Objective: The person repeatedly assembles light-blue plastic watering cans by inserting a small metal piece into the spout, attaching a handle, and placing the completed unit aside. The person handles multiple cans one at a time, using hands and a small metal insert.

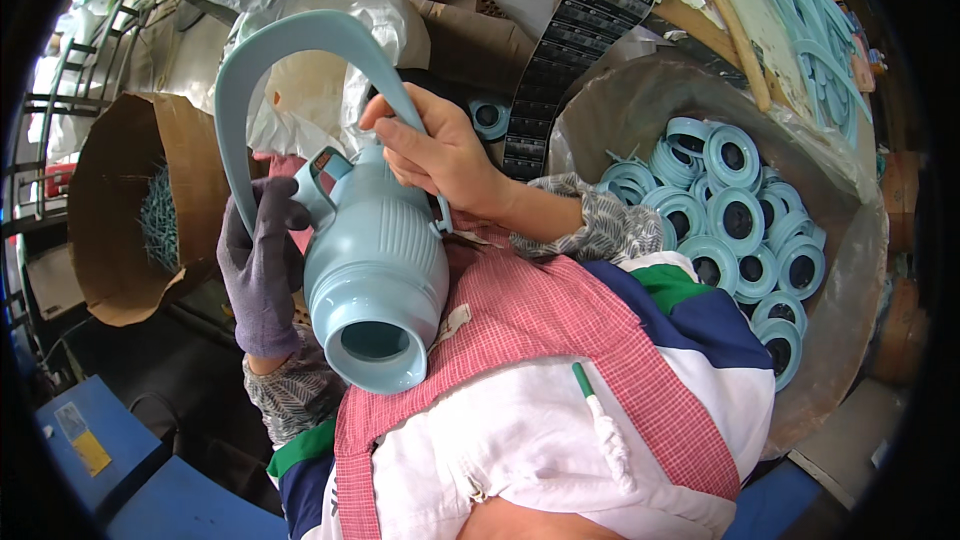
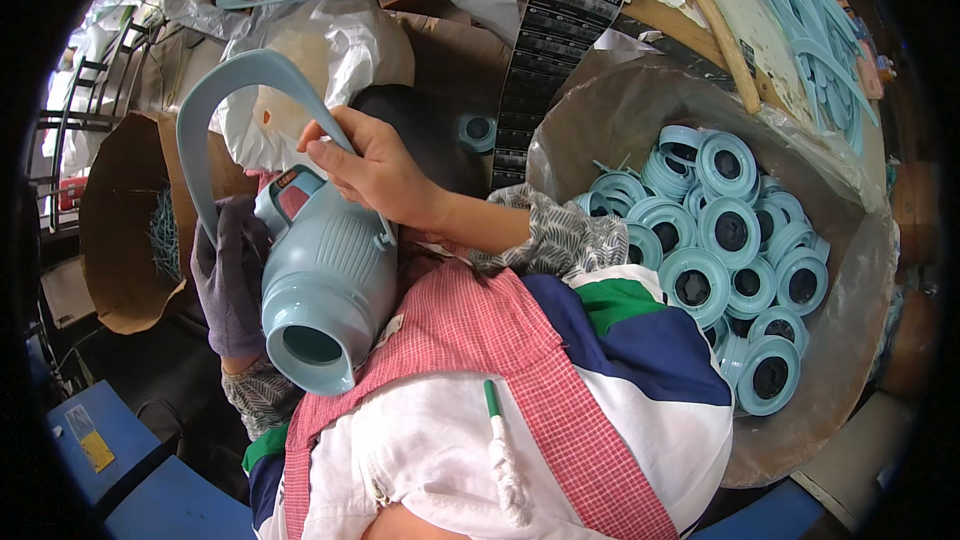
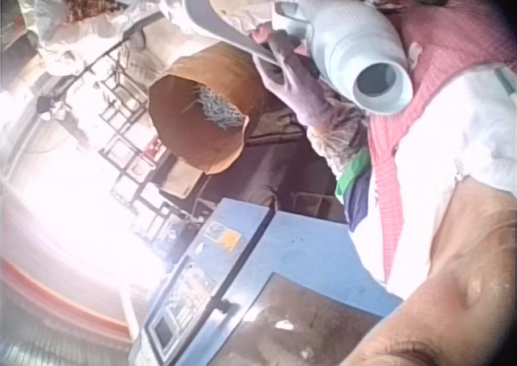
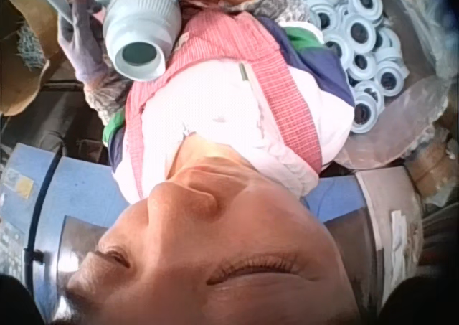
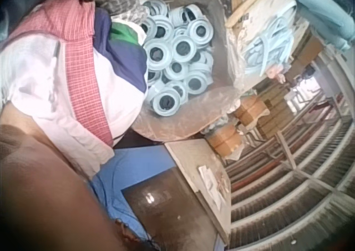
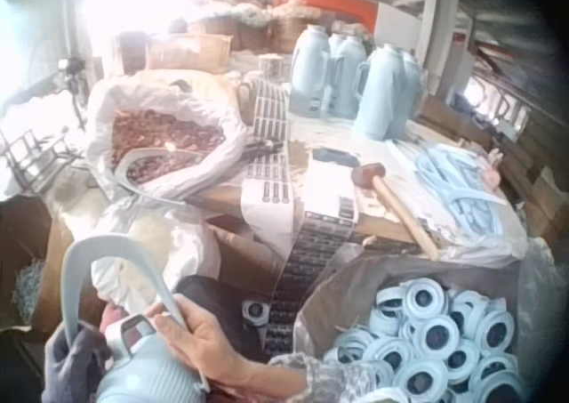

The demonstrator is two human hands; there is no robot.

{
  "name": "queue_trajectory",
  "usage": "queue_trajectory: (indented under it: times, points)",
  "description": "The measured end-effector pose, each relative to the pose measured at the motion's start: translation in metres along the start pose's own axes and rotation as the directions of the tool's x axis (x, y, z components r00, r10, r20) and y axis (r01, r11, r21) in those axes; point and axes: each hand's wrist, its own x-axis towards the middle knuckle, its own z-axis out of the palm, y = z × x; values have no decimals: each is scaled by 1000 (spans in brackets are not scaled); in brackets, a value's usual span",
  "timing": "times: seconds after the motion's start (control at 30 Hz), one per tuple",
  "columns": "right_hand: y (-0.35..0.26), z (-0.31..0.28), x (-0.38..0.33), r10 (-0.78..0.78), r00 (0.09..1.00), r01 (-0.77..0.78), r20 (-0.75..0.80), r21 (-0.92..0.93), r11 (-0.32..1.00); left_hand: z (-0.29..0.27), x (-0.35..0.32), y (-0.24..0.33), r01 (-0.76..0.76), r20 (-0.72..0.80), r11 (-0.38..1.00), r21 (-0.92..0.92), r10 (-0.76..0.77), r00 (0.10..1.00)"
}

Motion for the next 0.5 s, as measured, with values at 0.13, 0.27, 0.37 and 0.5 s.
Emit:
queue_trajectory:
  times: [0.13, 0.27, 0.37, 0.5]
  points:
    - [5, 23, 2, 126, 989, -121, 72, -67, 990, -15, -20, -31, -27, -157, 993, -115, 9, 987]
    - [14, 32, -7, 300, 954, -286, 9, -273, 919, -17, -41, -64, 21, -92, 704, -710, -122, 988]
    - [27, 24, -12, 175, 983, -145, 49, -367, 919, -14, -44, -68, 82, -158, 769, -634, -233, 960]
    - [20, 13, -8, 289, 957, -285, -22, -249, 925, -21, -32, -54, 207, 21, 805, -555, -236, 972]
